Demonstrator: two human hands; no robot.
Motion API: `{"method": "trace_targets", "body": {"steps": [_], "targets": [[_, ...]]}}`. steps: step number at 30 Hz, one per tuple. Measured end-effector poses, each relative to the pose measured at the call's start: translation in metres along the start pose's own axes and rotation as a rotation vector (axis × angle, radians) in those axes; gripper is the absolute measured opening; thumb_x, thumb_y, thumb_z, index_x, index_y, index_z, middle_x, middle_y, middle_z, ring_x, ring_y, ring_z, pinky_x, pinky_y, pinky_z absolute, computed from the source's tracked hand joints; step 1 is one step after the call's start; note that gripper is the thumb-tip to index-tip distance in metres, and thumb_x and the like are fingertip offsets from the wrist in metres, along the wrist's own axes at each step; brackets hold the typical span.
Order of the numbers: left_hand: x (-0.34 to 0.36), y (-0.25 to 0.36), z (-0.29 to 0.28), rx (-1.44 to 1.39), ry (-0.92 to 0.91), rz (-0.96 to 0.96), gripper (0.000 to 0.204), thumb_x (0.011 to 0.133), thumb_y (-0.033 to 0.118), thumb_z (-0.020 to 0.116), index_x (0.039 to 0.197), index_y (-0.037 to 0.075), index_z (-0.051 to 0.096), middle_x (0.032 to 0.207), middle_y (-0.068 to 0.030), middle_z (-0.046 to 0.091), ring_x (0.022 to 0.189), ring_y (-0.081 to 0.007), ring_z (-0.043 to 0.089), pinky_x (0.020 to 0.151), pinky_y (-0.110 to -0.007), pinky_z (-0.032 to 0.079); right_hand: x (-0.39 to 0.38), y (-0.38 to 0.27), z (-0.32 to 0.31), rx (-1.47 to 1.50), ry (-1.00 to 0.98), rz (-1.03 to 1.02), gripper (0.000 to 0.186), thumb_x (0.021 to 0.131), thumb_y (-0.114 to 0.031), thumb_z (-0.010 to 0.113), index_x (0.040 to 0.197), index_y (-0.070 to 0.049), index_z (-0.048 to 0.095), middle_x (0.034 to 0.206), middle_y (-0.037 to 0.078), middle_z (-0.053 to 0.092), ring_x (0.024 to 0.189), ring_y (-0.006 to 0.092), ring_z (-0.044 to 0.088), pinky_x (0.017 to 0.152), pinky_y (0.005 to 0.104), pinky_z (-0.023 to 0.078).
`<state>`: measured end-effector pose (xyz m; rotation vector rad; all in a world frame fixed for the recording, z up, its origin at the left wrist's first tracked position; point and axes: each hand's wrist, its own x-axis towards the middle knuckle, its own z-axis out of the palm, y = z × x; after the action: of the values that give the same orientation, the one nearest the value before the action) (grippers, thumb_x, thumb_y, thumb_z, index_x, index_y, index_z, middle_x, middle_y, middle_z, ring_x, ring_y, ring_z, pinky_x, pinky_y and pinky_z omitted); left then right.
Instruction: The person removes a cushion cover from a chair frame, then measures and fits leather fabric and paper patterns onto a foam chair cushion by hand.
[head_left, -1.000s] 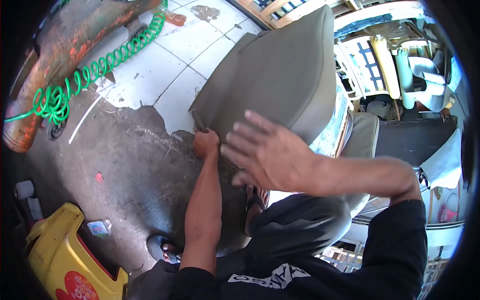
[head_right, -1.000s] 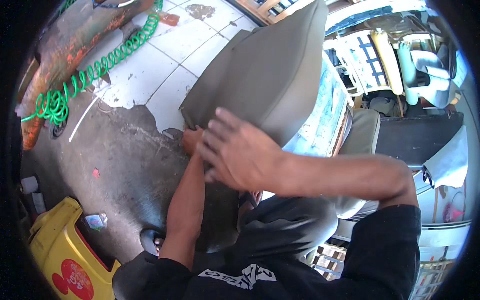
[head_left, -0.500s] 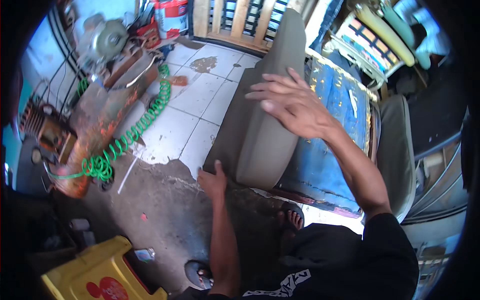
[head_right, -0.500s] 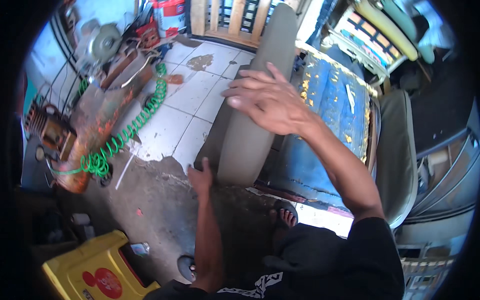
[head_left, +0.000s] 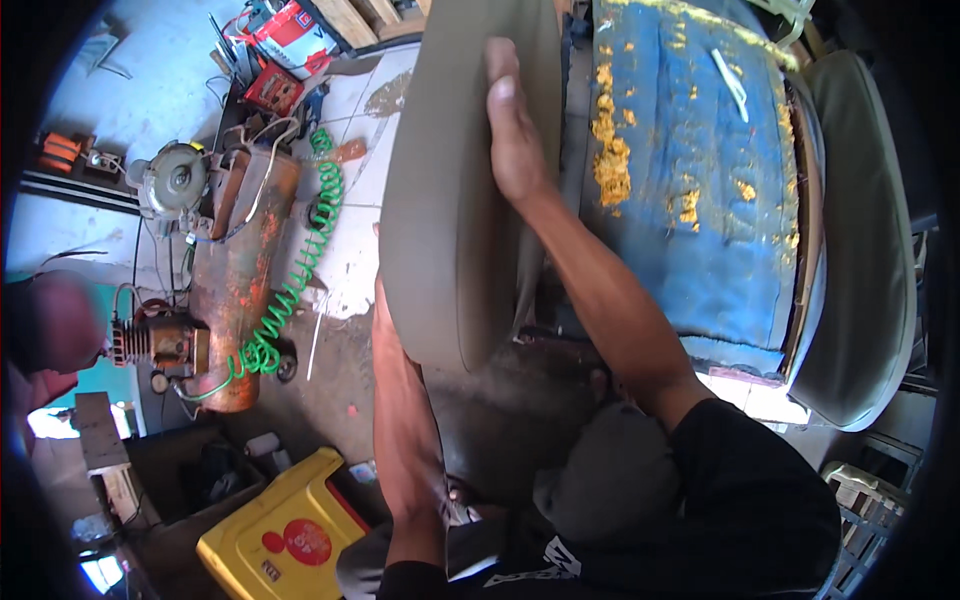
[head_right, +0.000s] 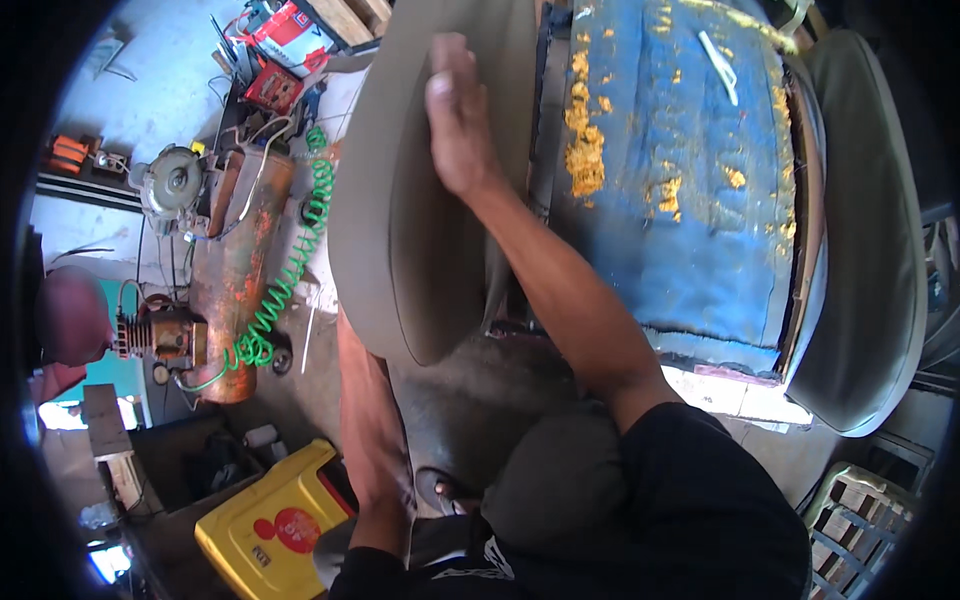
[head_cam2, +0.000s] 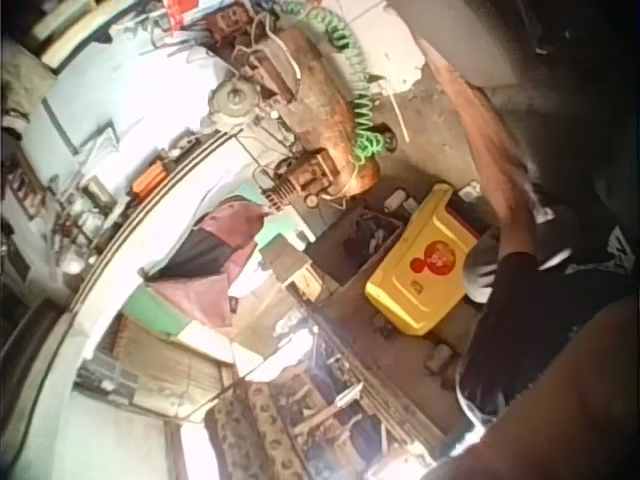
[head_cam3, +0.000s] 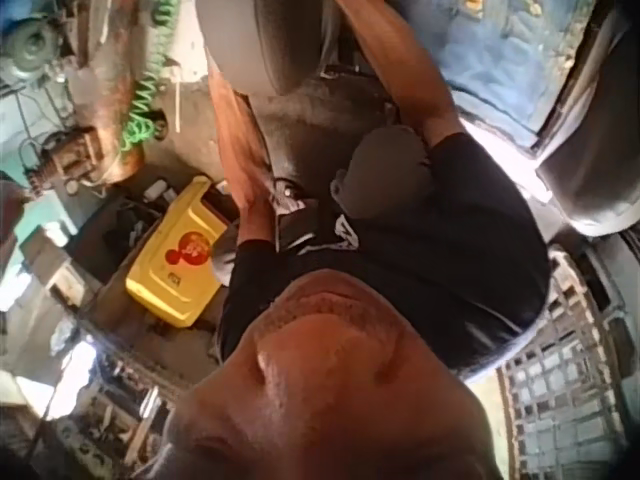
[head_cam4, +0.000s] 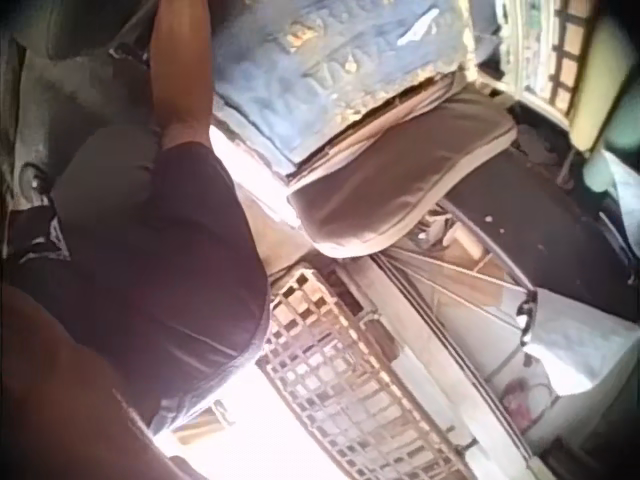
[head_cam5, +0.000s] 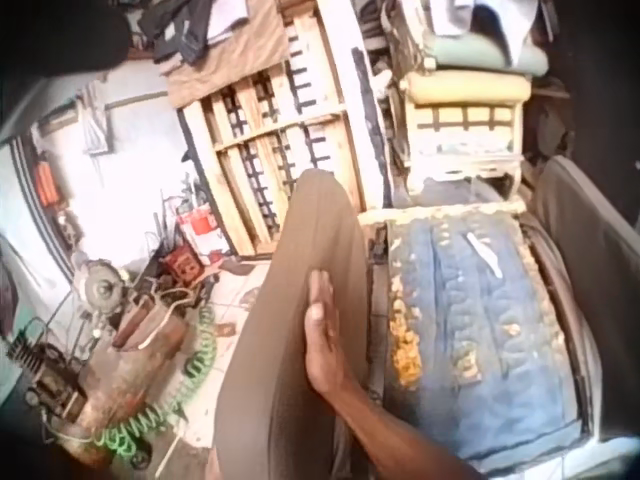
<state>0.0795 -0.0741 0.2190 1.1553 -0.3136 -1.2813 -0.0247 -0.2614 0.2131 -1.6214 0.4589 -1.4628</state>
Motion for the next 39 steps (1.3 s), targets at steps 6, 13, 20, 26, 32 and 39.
{"method": "trace_targets", "body": {"steps": [6, 13, 20, 26, 32, 39], "targets": [[0.02, -0.055, 0.019, -0.029, -0.001, -0.1, 0.075, 0.108, 0.057, 0.039, 0.155, -0.001, 0.04, 0.152, -0.0159, 0.051, 0.138, -0.0282, 0.051, 0.113, -0.04, 0.044, -0.054, 0.087, -0.072, -0.28, 0.169, 0.388, 0.069, 0.11, -0.053, 0.026, 0.161, -0.007, 0.032, 0.169, 0.019, 0.025, 0.16, 0.0324, 0.014, 0.129, 0.0451, 0.011], [-0.005, -0.059, -0.012, -0.005, 0.061, -0.014, 0.071, 0.108, 0.053, 0.042, 0.154, -0.001, 0.042, 0.15, -0.0156, 0.052, 0.136, -0.0278, 0.052, 0.111, -0.04, 0.045, -0.081, 0.035, -0.091, -0.417, 0.313, 0.468, 0.054, 0.097, -0.032, 0.06, 0.135, 0.007, 0.058, 0.129, 0.025, 0.066, 0.126, 0.0396, 0.06, 0.108, 0.0451, 0.046], [0.003, -0.085, -0.054, -0.001, 0.163, 0.017, 0.067, 0.107, 0.049, 0.045, 0.153, 0.0, 0.043, 0.148, -0.0154, 0.054, 0.134, -0.0274, 0.053, 0.11, -0.04, 0.046, -0.092, 0.027, -0.081, -0.324, 0.156, 0.727, 0.049, 0.089, -0.019, 0.067, 0.13, 0.006, 0.06, 0.12, 0.025, 0.07, 0.113, 0.0386, 0.067, 0.101, 0.0438, 0.051], [0.021, 0.018, 0.013, 0.024, -0.085, 0.196, 0.064, 0.107, 0.046, 0.047, 0.152, 0.0, 0.044, 0.146, -0.0152, 0.055, 0.133, -0.0271, 0.054, 0.109, -0.04, 0.048, -0.105, 0.063, -0.102, -0.336, 0.111, 0.676, 0.047, 0.089, -0.02, 0.067, 0.129, 0.005, 0.061, 0.12, 0.024, 0.069, 0.117, 0.0382, 0.065, 0.102, 0.0443, 0.051], [0.003, -0.052, -0.019, 0.064, -0.083, 0.031, 0.061, 0.107, 0.042, 0.05, 0.151, 0.0, 0.045, 0.144, -0.015, 0.056, 0.131, -0.0268, 0.055, 0.107, -0.04, 0.049, -0.12, 0.029, -0.101, -0.42, 0.075, 0.464, 0.04, 0.09, -0.021, 0.068, 0.125, -0.001, 0.064, 0.117, 0.024, 0.066, 0.111, 0.0406, 0.064, 0.101, 0.0461, 0.05], [-0.023, -0.143, -0.081, 0.044, 0.081, -0.025, 0.058, 0.107, 0.038, 0.053, 0.15, 0.0, 0.046, 0.142, -0.0147, 0.058, 0.13, -0.0264, 0.057, 0.106, -0.04, 0.05, -0.151, -0.105, -0.222, -0.722, 0.008, 0.2, 0.026, 0.094, -0.017, 0.069, 0.115, -0.002, 0.068, 0.113, 0.021, 0.07, 0.109, 0.0404, 0.068, 0.094, 0.0463, 0.054]]}}
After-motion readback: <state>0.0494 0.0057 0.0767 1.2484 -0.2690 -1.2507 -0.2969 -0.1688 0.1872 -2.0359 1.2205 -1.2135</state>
